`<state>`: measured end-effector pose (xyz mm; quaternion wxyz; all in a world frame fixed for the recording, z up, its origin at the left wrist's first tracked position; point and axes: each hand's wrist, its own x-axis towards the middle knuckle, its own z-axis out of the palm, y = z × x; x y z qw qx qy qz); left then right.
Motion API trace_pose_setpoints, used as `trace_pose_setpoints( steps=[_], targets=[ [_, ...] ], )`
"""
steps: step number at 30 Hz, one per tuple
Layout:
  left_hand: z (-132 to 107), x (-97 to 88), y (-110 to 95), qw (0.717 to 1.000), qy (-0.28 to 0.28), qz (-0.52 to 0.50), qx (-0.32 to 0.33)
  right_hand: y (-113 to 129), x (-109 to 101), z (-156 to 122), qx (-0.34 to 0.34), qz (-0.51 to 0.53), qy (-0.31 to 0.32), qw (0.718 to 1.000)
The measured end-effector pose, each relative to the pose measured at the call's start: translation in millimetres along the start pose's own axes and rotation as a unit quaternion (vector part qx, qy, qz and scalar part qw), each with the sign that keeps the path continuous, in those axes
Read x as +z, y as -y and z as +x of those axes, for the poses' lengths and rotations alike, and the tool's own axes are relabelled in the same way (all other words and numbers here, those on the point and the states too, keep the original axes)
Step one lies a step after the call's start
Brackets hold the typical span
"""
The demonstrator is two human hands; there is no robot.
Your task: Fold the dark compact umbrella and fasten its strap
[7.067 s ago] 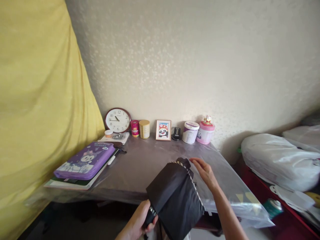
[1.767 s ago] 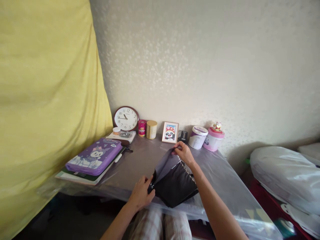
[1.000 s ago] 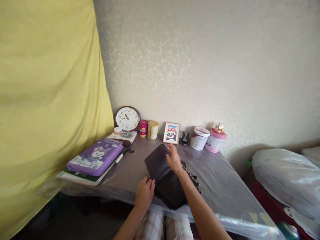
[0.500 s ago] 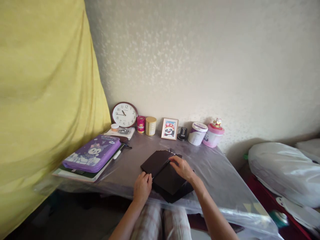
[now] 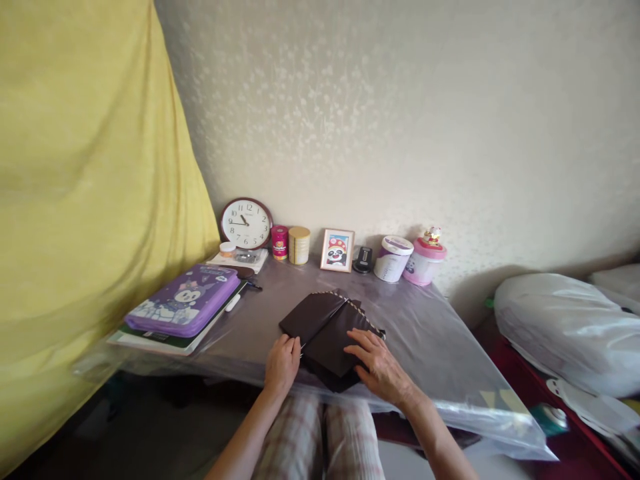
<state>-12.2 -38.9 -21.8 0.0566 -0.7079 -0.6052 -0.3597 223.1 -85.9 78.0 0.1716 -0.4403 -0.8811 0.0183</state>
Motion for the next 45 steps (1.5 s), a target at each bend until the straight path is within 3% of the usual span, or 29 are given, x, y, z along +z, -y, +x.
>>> trace_pose_setpoints(
  steps=[8, 25, 29, 36, 45],
  targets=[
    [0.3, -3.2, -1.6, 1.0, 0.001, 0.0, -0.001, -3.2, 3.2, -1.8, -0.002, -0.021, -0.065, 0.998],
    [-0.6, -1.3, -0.4, 1.0, 0.013, -0.005, -0.001, -0.6, -1.5, 4.2, 0.047, -0.033, -0.125, 0.991],
    [-0.3, -1.8, -0.2, 1.0, 0.016, -0.012, 0.001, 5.5, -1.5, 21.3, 0.077, -0.011, -0.125, 0.989],
    [0.8, -6.1, -0.2, 0.999, 0.035, -0.025, 0.004, 15.6, -3.5, 70.8, 0.052, 0.061, -0.17, 0.982],
    [-0.8, -9.4, 3.2, 0.997, 0.067, -0.036, 0.024, 11.8, 17.6, 127.8, 0.066, 0.127, -0.189, 0.972]
  ],
)
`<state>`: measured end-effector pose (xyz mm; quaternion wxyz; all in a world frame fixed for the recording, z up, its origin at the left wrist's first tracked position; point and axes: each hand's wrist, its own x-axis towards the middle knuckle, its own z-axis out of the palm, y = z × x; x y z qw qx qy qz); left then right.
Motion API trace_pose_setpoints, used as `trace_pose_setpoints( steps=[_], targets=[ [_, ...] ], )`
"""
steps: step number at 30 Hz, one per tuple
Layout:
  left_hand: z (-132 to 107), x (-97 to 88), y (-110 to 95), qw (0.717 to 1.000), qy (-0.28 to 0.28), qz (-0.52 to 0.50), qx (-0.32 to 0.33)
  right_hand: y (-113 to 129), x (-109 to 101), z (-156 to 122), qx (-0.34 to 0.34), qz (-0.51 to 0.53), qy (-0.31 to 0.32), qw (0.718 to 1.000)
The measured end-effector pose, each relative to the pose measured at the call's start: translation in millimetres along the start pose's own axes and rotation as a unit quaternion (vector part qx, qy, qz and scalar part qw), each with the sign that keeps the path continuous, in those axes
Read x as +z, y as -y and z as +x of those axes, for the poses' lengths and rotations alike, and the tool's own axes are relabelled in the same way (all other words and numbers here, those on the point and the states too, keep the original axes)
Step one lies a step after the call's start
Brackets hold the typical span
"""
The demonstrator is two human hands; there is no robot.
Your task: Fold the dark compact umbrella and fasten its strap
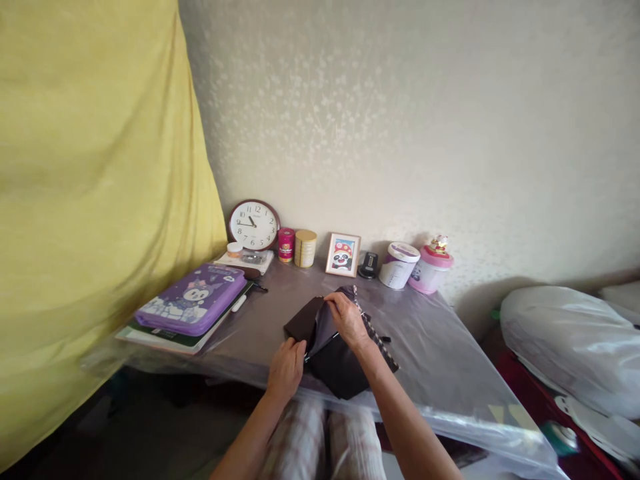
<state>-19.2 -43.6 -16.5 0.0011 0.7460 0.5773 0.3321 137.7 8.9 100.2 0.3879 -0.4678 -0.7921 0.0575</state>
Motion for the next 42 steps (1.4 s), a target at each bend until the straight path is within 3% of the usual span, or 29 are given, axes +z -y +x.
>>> trace_pose_setpoints(
  steps=[7, 12, 18, 20, 24, 27, 32, 39, 42],
  targets=[
    [0.6, -5.9, -2.7, 1.0, 0.019, 0.002, -0.004, -6.4, 17.1, 10.9, 0.019, -0.004, 0.006, 1.0],
    [-0.3, -4.4, -4.5, 0.999, 0.001, 0.037, -0.005, -8.2, 26.8, 14.1, 0.022, 0.005, 0.006, 1.0],
    [0.6, -0.8, -6.4, 0.998, -0.009, 0.06, -0.016, -2.8, 30.2, 3.3, -0.01, 0.008, -0.003, 1.0],
    [1.0, -0.6, -6.7, 0.998, -0.009, 0.058, -0.018, -3.5, 31.6, -5.2, -0.036, 0.007, 0.02, 0.999],
    [1.3, 1.3, -5.6, 0.999, -0.016, 0.046, -0.013, -15.7, 37.1, -19.9, -0.074, -0.034, 0.129, 0.988],
    [0.6, 5.0, -3.6, 0.998, -0.027, 0.048, -0.01, -29.5, 39.4, -24.3, -0.036, -0.102, 0.148, 0.983],
    [-0.6, 11.0, -0.6, 0.998, -0.048, 0.036, -0.007, -44.5, 32.9, -25.6, 0.033, -0.149, 0.085, 0.985],
    [-0.4, 11.9, 0.6, 0.998, -0.059, 0.023, -0.006, -68.3, 15.8, -32.4, 0.086, -0.174, 0.064, 0.979],
    [-0.5, 12.7, 1.3, 0.998, -0.064, 0.022, -0.007, -83.9, 5.2, -34.9, 0.132, -0.128, 0.037, 0.982]
  ],
)
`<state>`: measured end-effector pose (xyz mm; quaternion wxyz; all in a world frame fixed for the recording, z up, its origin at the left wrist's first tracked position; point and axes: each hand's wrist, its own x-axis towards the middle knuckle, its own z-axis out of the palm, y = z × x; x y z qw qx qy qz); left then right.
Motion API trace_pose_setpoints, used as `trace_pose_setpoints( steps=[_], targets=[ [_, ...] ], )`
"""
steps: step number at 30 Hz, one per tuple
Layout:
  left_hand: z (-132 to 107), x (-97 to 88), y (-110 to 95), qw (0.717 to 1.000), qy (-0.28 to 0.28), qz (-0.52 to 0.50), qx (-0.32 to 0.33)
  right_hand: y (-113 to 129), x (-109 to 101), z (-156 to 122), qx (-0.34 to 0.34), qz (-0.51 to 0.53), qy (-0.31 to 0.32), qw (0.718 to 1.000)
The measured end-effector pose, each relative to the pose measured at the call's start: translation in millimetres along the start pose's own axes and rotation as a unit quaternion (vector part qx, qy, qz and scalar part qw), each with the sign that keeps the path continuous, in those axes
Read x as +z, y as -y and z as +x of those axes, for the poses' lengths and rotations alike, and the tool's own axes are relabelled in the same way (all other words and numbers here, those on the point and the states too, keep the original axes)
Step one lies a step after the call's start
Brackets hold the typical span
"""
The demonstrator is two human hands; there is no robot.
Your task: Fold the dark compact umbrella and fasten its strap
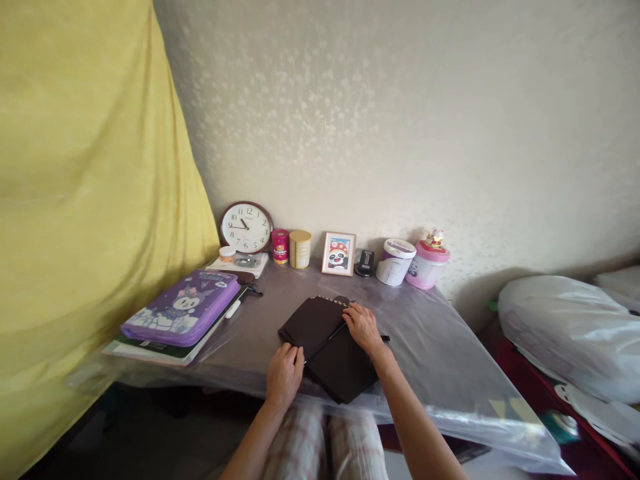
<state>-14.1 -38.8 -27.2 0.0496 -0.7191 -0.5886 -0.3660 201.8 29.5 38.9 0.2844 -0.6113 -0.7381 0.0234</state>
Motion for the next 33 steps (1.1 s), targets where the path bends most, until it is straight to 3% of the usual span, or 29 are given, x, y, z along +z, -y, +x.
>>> trace_pose_setpoints(
  steps=[5, 9, 13, 19, 23, 27, 33],
  targets=[
    [-0.1, 1.9, 2.1, 1.0, -0.013, -0.001, 0.008, -34.9, -19.8, -11.5, 0.106, 0.168, -0.025, 0.98],
    [-0.1, 2.5, 3.0, 1.0, -0.019, 0.003, 0.008, -58.2, -37.5, -40.8, 0.154, 0.229, -0.004, 0.961],
    [-0.6, 1.3, 2.3, 1.0, -0.024, 0.013, 0.006, -65.5, -48.9, -74.4, 0.193, 0.336, 0.028, 0.921],
    [-0.7, 0.0, 2.4, 1.0, -0.015, 0.013, 0.01, -59.7, -56.7, -105.2, 0.175, 0.415, 0.043, 0.892],
    [-0.5, -0.4, 2.8, 1.0, -0.006, 0.019, 0.006, -57.7, -61.0, -111.2, 0.168, 0.488, 0.053, 0.855],
    [-0.4, -1.7, 2.2, 1.0, -0.004, 0.02, 0.009, -62.5, -62.9, -112.3, 0.138, 0.52, 0.086, 0.838],
    [0.1, -2.4, 1.6, 1.0, -0.004, 0.024, 0.008, -71.1, -59.8, -112.8, 0.106, 0.505, 0.1, 0.85]
  ],
)
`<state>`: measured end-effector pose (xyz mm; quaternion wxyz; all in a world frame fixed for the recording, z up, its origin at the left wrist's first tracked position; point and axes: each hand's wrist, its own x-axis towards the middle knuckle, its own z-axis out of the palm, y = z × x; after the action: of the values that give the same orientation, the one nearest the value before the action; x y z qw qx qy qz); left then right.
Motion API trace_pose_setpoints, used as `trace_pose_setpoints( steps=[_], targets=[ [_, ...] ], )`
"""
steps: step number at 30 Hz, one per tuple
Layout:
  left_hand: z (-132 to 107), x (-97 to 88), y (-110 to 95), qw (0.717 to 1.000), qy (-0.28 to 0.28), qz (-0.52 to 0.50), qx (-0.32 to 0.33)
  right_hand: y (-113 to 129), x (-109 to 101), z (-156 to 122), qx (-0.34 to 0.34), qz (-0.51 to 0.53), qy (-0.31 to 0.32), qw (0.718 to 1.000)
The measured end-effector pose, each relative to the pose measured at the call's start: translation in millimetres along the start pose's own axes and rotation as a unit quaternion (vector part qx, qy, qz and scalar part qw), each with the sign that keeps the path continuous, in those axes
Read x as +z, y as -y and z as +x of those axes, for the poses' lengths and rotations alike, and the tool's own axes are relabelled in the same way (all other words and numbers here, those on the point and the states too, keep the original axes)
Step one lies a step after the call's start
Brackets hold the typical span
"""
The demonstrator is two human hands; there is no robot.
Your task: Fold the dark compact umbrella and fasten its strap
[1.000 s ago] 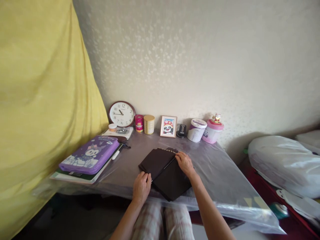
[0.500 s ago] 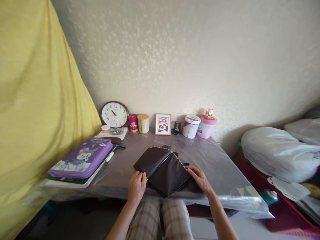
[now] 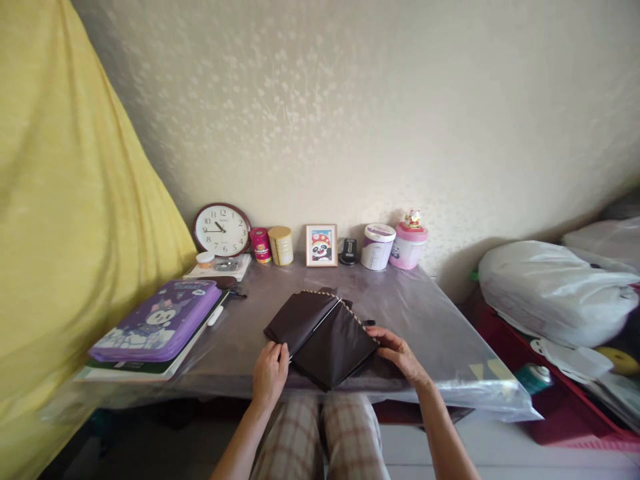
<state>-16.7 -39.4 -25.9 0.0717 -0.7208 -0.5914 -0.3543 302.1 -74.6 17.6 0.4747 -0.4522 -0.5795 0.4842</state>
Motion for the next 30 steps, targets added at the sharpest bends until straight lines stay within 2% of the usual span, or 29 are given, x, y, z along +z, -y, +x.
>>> trace_pose_setpoints(
  steps=[10, 18, 30],
  targets=[
    [0.5, -2.0, -1.0, 1.0, -0.009, -0.018, 0.006, 4.4, 9.3, 2.0, 0.007, -0.049, -0.035, 0.998],
    [1.3, -3.7, -0.2, 0.999, 0.013, -0.031, 0.008, -4.1, 7.6, 3.8, -0.014, -0.017, -0.039, 0.999],
    [0.9, -4.1, -1.4, 1.0, 0.004, -0.026, -0.001, -1.4, 6.6, 6.5, -0.014, -0.042, -0.105, 0.994]
  ],
)
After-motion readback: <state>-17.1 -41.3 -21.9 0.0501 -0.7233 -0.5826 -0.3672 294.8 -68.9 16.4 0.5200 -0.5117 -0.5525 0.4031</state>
